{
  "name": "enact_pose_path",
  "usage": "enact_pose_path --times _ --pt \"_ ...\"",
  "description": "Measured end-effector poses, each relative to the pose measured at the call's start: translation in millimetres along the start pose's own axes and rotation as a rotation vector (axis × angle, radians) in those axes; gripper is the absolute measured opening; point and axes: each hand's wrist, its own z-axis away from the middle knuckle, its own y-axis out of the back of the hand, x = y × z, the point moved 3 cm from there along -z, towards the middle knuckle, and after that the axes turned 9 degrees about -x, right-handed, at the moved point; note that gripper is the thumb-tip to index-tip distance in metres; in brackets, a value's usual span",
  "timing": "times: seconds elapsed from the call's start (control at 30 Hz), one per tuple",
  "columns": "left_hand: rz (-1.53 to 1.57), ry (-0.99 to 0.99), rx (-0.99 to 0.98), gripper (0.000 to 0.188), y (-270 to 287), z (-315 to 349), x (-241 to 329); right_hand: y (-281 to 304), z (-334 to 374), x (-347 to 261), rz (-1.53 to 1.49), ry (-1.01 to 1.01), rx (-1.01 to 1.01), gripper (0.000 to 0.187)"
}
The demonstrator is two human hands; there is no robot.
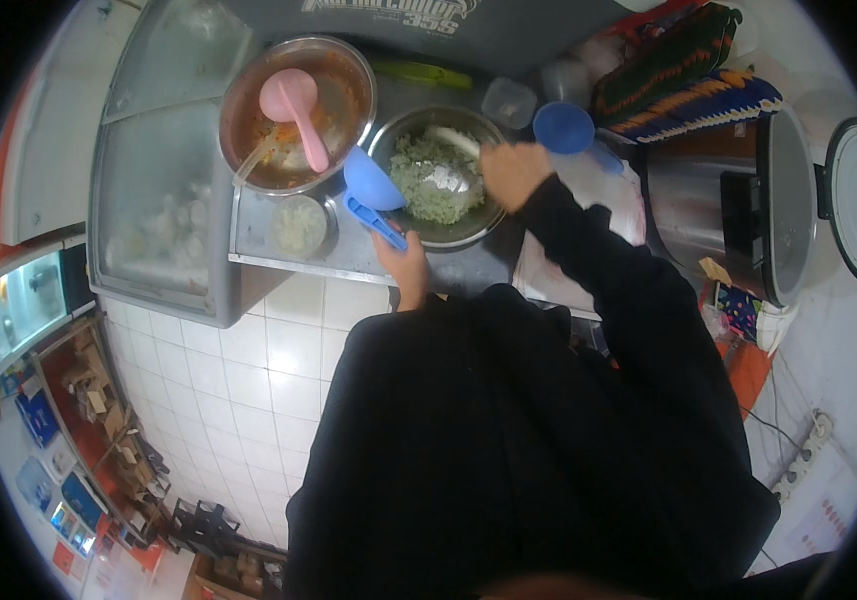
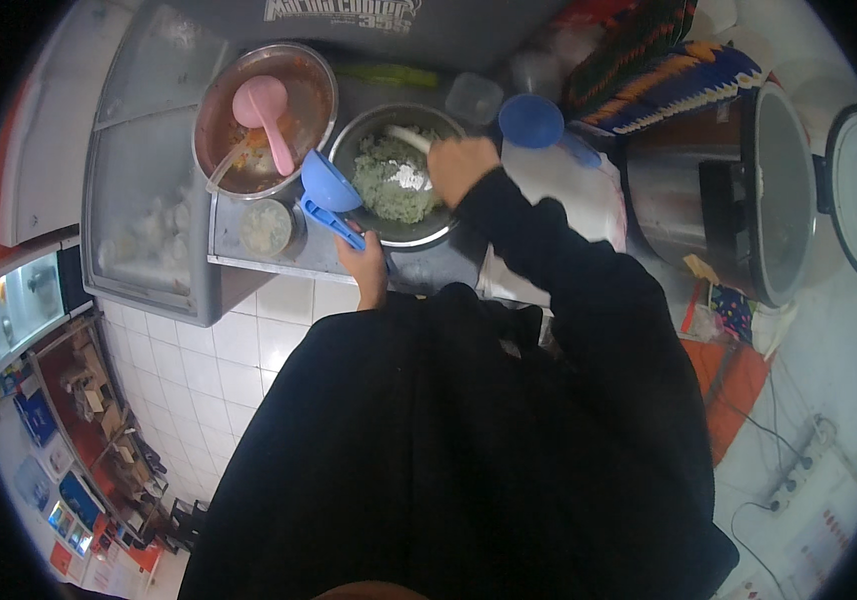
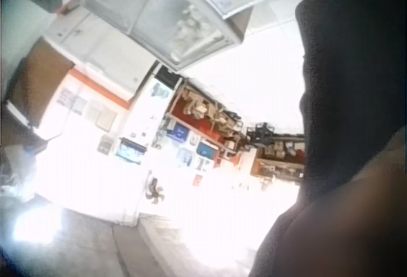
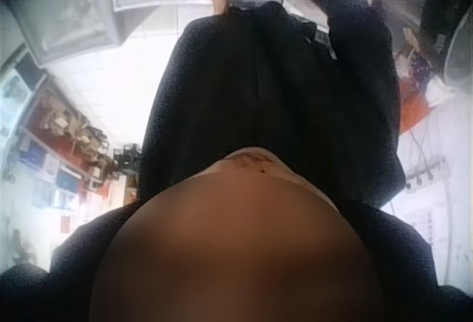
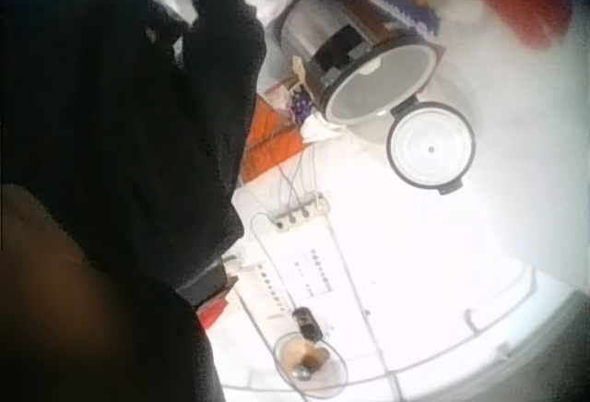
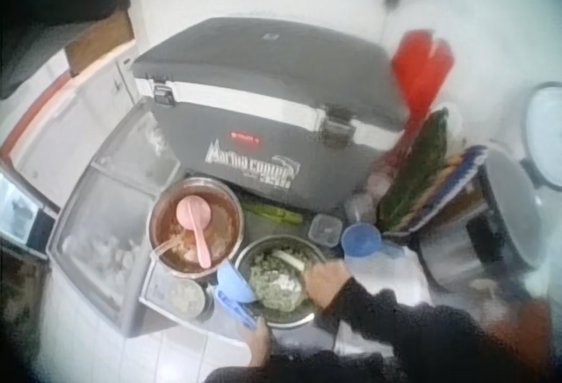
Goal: The person processes a payment transaction at a counter using a card reader and multiple mobile devices. They then move to a kitchen area, scoop rice from a cooker into a bowl, and add a green vegetable mixture using a ladle and a spoon.
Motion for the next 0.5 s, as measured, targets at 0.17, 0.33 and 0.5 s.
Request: enact_pose_path --times 0.17,0.33,0.5 --pt "-0.016 0.01 0.006 0.023 -3 -2 -2 -63 -2 -40 0.123 0.215 0.061 0.021" --pt "0.058 -0.001 -0.018 0.022 -3 -3 6 -10 27 -23 -0.034 0.185 -0.13 0.018" --pt "0.015 0.011 -0.019 0.024 -1 1 1 -29 25 -32 -0.081 0.067 -0.083 0.017"
